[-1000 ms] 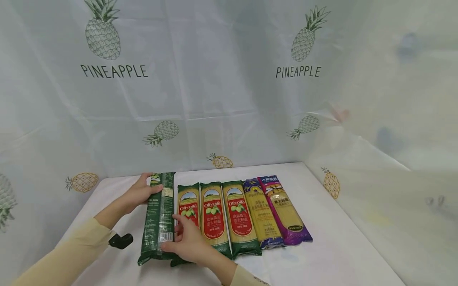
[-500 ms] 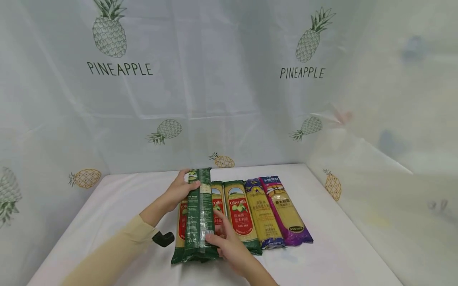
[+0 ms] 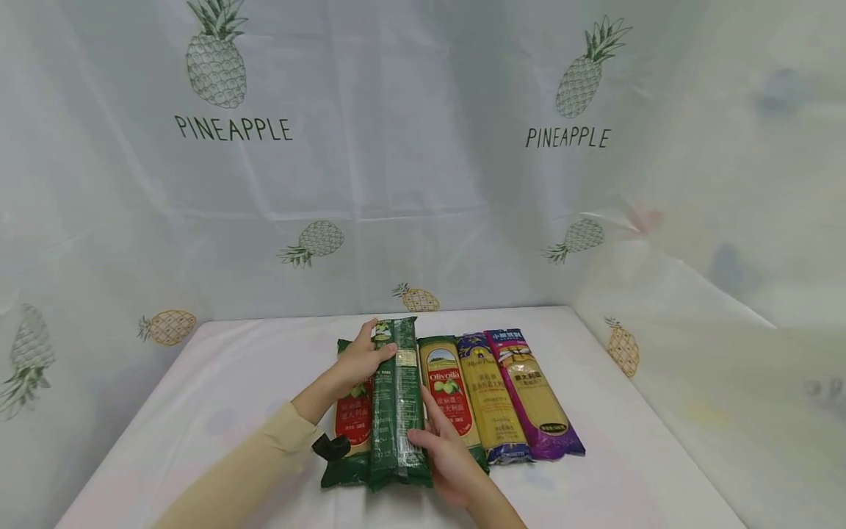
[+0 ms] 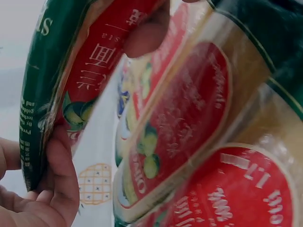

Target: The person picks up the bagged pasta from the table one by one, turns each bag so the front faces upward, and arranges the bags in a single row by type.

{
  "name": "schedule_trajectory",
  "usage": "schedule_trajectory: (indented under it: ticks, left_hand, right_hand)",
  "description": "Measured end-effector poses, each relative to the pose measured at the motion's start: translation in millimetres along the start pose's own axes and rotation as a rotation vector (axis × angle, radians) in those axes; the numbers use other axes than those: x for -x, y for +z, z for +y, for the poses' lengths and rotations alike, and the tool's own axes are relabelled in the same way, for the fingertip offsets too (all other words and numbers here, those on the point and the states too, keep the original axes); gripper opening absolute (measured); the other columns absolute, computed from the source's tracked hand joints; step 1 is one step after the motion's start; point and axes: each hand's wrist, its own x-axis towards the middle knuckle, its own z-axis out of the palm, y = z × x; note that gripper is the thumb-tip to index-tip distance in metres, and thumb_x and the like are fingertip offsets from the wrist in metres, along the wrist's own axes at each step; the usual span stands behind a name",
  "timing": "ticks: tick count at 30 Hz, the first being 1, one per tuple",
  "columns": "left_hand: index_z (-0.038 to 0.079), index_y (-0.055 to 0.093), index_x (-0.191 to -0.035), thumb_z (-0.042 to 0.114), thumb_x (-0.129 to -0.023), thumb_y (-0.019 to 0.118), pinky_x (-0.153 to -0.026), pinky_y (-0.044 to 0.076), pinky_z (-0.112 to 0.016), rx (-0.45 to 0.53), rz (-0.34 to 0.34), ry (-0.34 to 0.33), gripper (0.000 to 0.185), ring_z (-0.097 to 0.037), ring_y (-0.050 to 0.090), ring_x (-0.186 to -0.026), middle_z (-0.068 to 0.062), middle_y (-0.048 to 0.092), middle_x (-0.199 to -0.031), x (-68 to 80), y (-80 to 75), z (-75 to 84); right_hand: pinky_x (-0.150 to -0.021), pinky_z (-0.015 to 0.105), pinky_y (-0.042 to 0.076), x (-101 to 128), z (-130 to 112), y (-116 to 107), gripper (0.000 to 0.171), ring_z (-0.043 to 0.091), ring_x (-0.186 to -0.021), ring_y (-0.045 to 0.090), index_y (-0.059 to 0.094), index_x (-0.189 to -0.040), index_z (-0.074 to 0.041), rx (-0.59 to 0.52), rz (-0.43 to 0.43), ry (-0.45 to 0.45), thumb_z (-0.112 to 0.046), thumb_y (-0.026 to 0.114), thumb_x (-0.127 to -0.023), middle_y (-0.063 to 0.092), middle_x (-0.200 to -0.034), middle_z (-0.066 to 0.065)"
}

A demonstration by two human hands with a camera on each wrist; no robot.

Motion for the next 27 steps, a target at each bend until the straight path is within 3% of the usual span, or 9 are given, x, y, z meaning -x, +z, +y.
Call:
schedule_trajectory:
  ticks: [3,5,7,9,12,14,17,23,27]
  left_hand:
    - [0.018,0.006,-0.173,0.043,-0.109,0.060,-0.112,0.040,-0.070,-0.083,0.014,0.007,0.087,-0.050,0.038,-0.150,-0.032,0.033,-0.166,1.4,3.2,0.3]
    - [0.017,0.007,-0.173,0.046,-0.109,0.059,-0.109,0.044,-0.069,-0.148,0.033,0.024,0.088,-0.049,0.045,-0.146,-0.031,0.040,-0.162,2.0,5.1,1.5]
    - [0.016,0.009,-0.173,0.049,-0.109,0.058,-0.096,0.054,-0.063,-0.207,0.052,0.053,0.087,-0.048,0.062,-0.126,-0.031,0.056,-0.147,1.2,6.6,2.3]
    - [0.014,0.013,-0.172,0.049,-0.109,0.057,-0.078,0.057,-0.052,-0.258,0.075,0.083,0.084,-0.041,0.069,-0.097,-0.026,0.066,-0.127,0.6,7.6,2.6]
    - [0.010,0.023,-0.170,0.044,-0.110,0.059,-0.063,0.043,-0.041,-0.312,0.116,0.127,0.078,-0.029,0.052,-0.069,-0.017,0.060,-0.100,1.0,8.7,3.6]
    - [0.008,0.030,-0.168,0.042,-0.109,0.061,-0.067,0.041,-0.037,-0.338,0.150,0.152,0.075,-0.021,0.048,-0.074,-0.011,0.056,-0.101,2.7,9.2,4.7]
    - [0.008,0.035,-0.166,0.042,-0.107,0.064,-0.073,0.043,-0.040,-0.357,0.182,0.180,0.074,-0.021,0.049,-0.080,-0.012,0.056,-0.105,5.3,10.3,7.6]
    - [0.011,0.032,-0.168,0.053,-0.102,0.069,-0.084,0.056,-0.054,-0.341,0.199,0.187,0.086,-0.034,0.065,-0.100,-0.023,0.062,-0.124,8.3,14.2,11.6]
    - [0.016,0.026,-0.170,0.054,-0.101,0.069,-0.095,0.054,-0.064,-0.257,0.194,0.163,0.090,-0.045,0.059,-0.127,-0.030,0.055,-0.142,10.0,16.7,9.7]
  right_hand:
    - [-0.117,0.050,0.044,0,0,1,0.090,0.044,-0.155,0.032,0.001,-0.173,-0.026,0.078,0.022,-0.025,-0.011,0.060,-0.106,0.011,-0.176,0.022]
    - [-0.122,0.059,0.034,1,-1,2,0.090,0.047,-0.159,0.017,0.002,-0.173,-0.025,0.133,0.046,-0.044,-0.011,0.061,-0.106,0.003,-0.177,0.021]
    - [-0.124,0.067,0.024,2,-3,3,0.091,0.050,-0.160,0.010,0.003,-0.173,-0.025,0.166,0.066,-0.065,-0.010,0.061,-0.106,0.002,-0.178,0.019]
    - [-0.124,0.068,0.022,3,-5,4,0.091,0.050,-0.160,0.007,0.005,-0.173,-0.025,0.200,0.085,-0.087,-0.010,0.062,-0.105,0.002,-0.178,0.018]
    - [-0.122,0.059,0.033,3,-6,6,0.090,0.046,-0.159,0.019,0.007,-0.173,-0.025,0.228,0.096,-0.119,-0.009,0.063,-0.105,0.011,-0.177,0.017]
    - [-0.117,0.049,0.044,3,-5,6,0.091,0.041,-0.155,0.032,0.008,-0.173,-0.026,0.232,0.094,-0.136,-0.007,0.064,-0.104,0.019,-0.176,0.018]
    - [-0.109,0.039,0.053,2,-4,7,0.091,0.037,-0.149,0.043,0.008,-0.173,-0.026,0.228,0.083,-0.162,-0.005,0.064,-0.105,0.025,-0.173,0.020]
    - [-0.104,0.038,0.056,0,-2,8,0.092,0.037,-0.144,0.050,0.006,-0.173,-0.025,0.243,0.069,-0.202,-0.002,0.063,-0.105,0.032,-0.168,0.022]
    - [-0.100,0.040,0.058,-1,-2,10,0.091,0.036,-0.138,0.056,0.009,-0.173,-0.027,0.263,0.074,-0.204,-0.002,0.064,-0.105,0.041,-0.160,0.023]
